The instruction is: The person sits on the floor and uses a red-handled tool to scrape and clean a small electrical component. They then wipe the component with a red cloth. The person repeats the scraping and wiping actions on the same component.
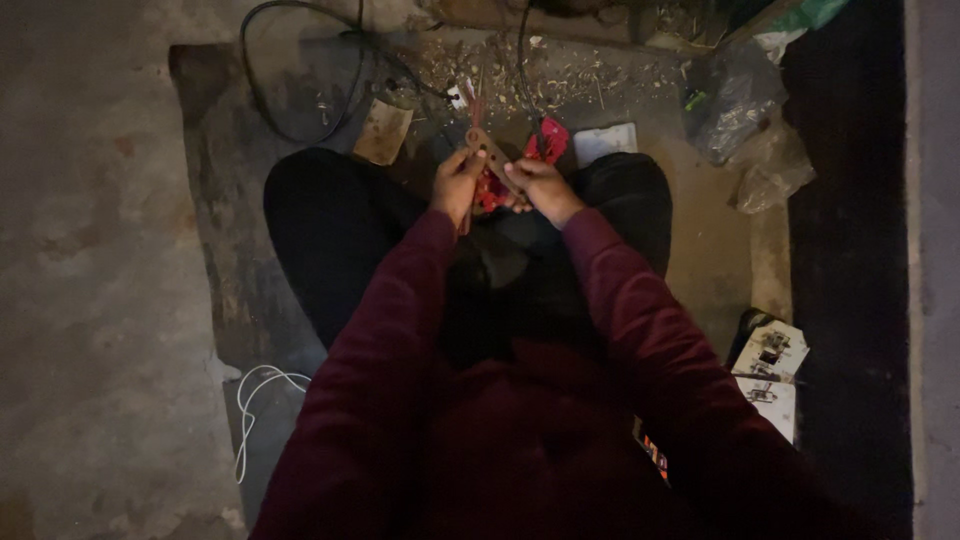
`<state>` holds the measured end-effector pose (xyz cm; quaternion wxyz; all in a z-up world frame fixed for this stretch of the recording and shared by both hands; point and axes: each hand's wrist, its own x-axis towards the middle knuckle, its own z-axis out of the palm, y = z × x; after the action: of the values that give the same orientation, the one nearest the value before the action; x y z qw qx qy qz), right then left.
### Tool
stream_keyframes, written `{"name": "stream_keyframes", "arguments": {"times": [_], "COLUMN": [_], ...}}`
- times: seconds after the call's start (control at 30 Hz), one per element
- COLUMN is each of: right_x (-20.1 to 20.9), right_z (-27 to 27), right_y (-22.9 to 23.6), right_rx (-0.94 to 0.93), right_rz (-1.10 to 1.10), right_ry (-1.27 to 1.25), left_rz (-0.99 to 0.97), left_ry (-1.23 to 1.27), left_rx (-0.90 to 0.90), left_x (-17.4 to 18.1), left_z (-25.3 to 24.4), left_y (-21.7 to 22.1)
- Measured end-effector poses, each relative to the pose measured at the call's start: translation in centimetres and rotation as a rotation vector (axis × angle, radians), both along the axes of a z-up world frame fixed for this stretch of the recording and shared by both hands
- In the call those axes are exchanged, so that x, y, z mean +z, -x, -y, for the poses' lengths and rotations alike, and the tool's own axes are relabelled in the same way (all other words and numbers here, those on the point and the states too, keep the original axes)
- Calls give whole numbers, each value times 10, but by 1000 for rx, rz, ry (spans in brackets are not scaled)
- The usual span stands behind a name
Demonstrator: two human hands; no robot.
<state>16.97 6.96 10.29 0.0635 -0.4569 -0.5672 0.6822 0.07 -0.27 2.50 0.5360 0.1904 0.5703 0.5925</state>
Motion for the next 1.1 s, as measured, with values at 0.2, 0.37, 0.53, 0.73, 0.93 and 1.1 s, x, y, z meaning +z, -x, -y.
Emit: {"name": "stream_keyframes", "arguments": {"times": [0.2, 0.37, 0.53, 0.73, 0.93, 1.1], "right_x": [-1, -25, -67, -127, -135, -128], "right_z": [-5, -15, -57, -123, -180, -213], "right_y": [2, 6, 20, 56, 84, 92], "right_rx": [-141, -202, -403, -511, -722, -817], "right_rz": [-85, -84, -69, -24, -23, 99], "right_ry": [138, 46, 68, 124, 146, 81], "left_rz": [135, -354, -580, -644, -679, -690], "left_ry": [128, -54, 221, 247, 355, 459], "left_rx": [-149, -80, -167, -205, -263, -296], "left_x": [27, 10, 20, 41, 21, 19], "left_z": [8, -3, -25, -58, -96, -118], "left_y": [2, -2, 4, 24, 42, 48]}}
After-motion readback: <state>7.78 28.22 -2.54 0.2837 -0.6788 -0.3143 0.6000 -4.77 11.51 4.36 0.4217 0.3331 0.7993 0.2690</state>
